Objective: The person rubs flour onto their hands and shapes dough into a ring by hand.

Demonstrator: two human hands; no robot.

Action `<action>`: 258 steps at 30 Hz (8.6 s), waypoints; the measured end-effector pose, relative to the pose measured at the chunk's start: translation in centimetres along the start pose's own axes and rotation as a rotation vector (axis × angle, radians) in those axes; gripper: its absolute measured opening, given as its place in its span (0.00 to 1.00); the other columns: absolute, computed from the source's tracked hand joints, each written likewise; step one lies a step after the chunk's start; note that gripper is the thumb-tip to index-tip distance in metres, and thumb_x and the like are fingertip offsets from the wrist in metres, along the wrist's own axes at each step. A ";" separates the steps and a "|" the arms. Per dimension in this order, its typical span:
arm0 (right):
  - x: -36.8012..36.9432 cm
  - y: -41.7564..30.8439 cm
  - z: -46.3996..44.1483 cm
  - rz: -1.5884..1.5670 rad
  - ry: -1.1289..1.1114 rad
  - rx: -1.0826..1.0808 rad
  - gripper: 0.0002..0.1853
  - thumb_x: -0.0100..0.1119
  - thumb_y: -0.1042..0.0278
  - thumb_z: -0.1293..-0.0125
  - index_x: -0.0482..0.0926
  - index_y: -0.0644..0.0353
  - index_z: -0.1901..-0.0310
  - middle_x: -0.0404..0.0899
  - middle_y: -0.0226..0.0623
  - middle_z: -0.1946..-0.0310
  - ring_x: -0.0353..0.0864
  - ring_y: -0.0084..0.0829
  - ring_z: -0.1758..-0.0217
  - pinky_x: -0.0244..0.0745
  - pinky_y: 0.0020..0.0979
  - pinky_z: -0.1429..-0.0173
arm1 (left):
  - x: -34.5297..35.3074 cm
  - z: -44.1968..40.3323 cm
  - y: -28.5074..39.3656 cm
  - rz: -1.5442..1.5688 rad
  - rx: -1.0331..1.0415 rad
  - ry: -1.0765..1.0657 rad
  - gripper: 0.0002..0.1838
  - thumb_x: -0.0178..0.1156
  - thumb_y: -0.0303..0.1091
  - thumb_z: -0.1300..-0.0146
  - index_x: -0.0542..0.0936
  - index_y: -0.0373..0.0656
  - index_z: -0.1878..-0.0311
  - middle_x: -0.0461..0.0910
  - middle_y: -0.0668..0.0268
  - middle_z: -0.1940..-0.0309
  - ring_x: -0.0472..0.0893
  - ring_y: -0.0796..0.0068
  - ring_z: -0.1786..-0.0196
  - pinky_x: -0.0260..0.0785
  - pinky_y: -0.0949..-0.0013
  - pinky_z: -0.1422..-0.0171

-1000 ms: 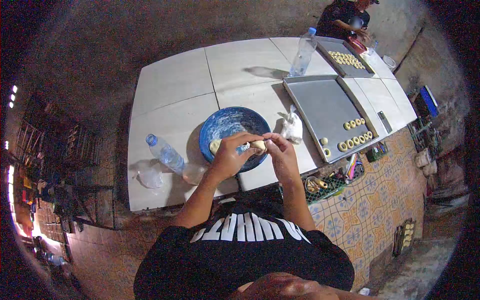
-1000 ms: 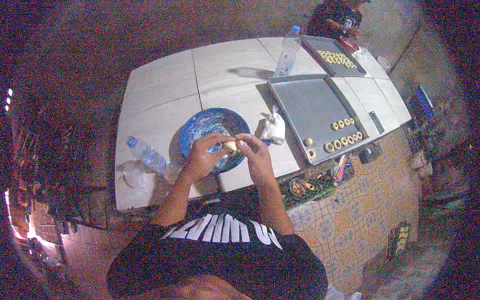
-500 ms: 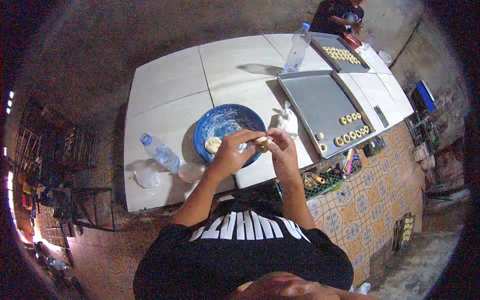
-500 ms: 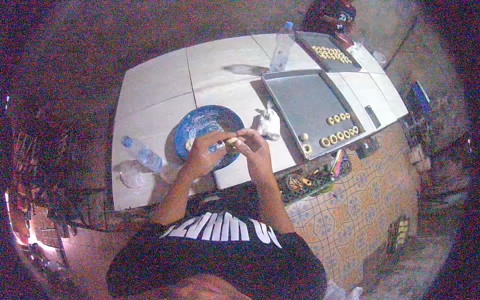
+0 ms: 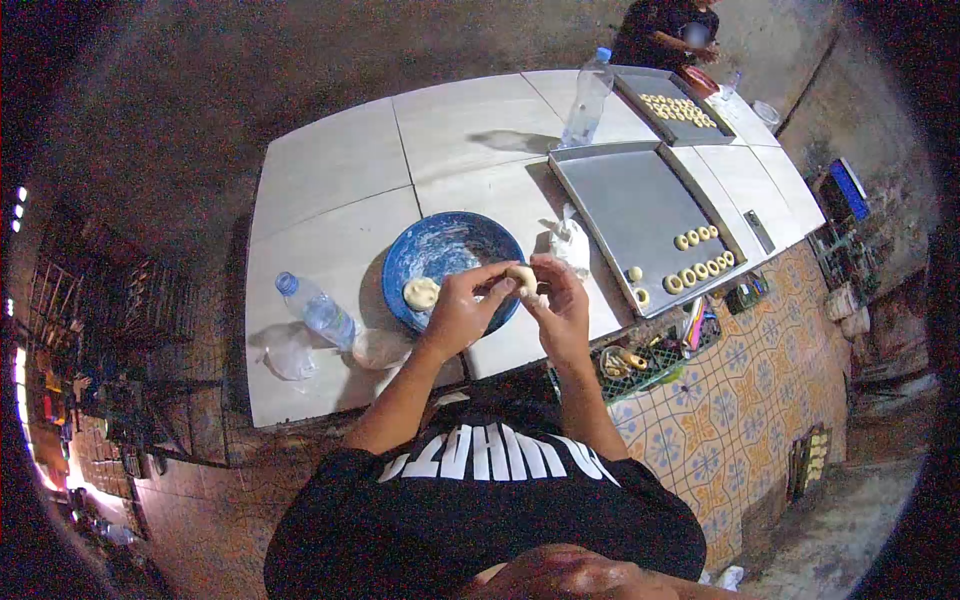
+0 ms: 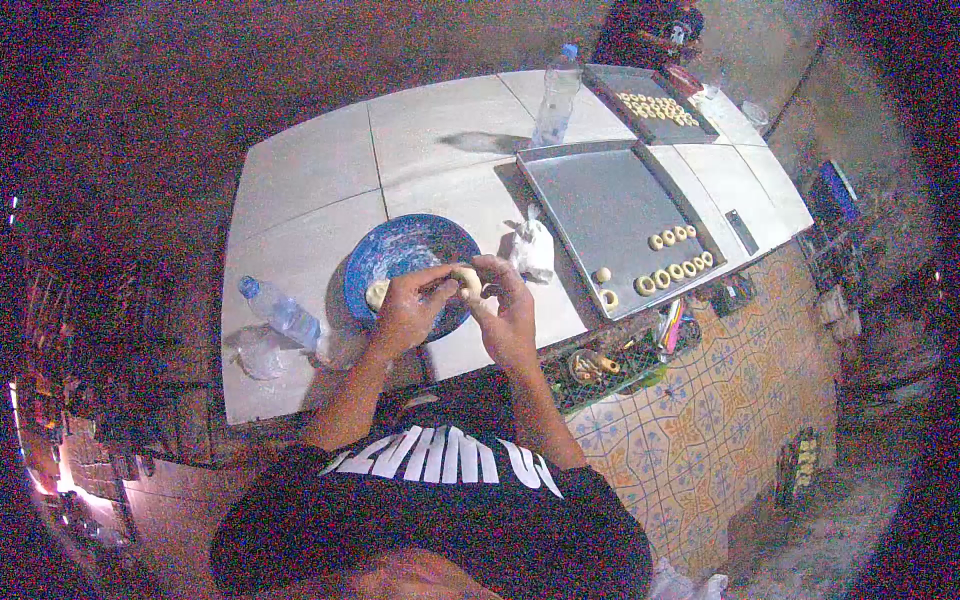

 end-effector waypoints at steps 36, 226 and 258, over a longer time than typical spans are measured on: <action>2.2 2.5 0.1 -0.411 -0.264 0.118 0.25 0.70 0.53 0.36 0.86 0.65 0.46 0.69 0.40 0.32 0.65 0.36 0.25 0.57 0.39 0.21 | -1.3 1.8 -2.1 0.645 -0.307 -0.027 0.14 0.54 0.29 0.19 0.82 0.36 0.37 0.85 0.66 0.50 0.83 0.79 0.48 0.78 0.72 0.39; 8.4 2.1 -1.8 -0.071 -0.152 0.159 0.18 0.62 0.75 0.26 0.81 0.72 0.38 0.86 0.44 0.45 0.84 0.30 0.42 0.76 0.31 0.35 | -6.8 3.1 -0.1 0.032 0.007 0.391 0.15 0.69 0.26 0.30 0.84 0.35 0.41 0.88 0.59 0.50 0.87 0.72 0.47 0.81 0.69 0.41; 7.9 1.1 -1.7 -0.324 -0.200 0.280 0.20 0.65 0.68 0.26 0.74 0.62 0.37 0.84 0.37 0.50 0.83 0.27 0.47 0.76 0.30 0.40 | -6.2 3.5 0.3 -0.081 0.109 0.322 0.13 0.67 0.31 0.27 0.88 0.37 0.44 0.90 0.53 0.51 0.88 0.67 0.46 0.79 0.66 0.40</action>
Point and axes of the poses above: each hand's wrist, its own z-axis away from the middle knuckle, its own x-axis out of the palm, y = z × x, the point moved 3 cm from there along -z, towards the middle knuckle
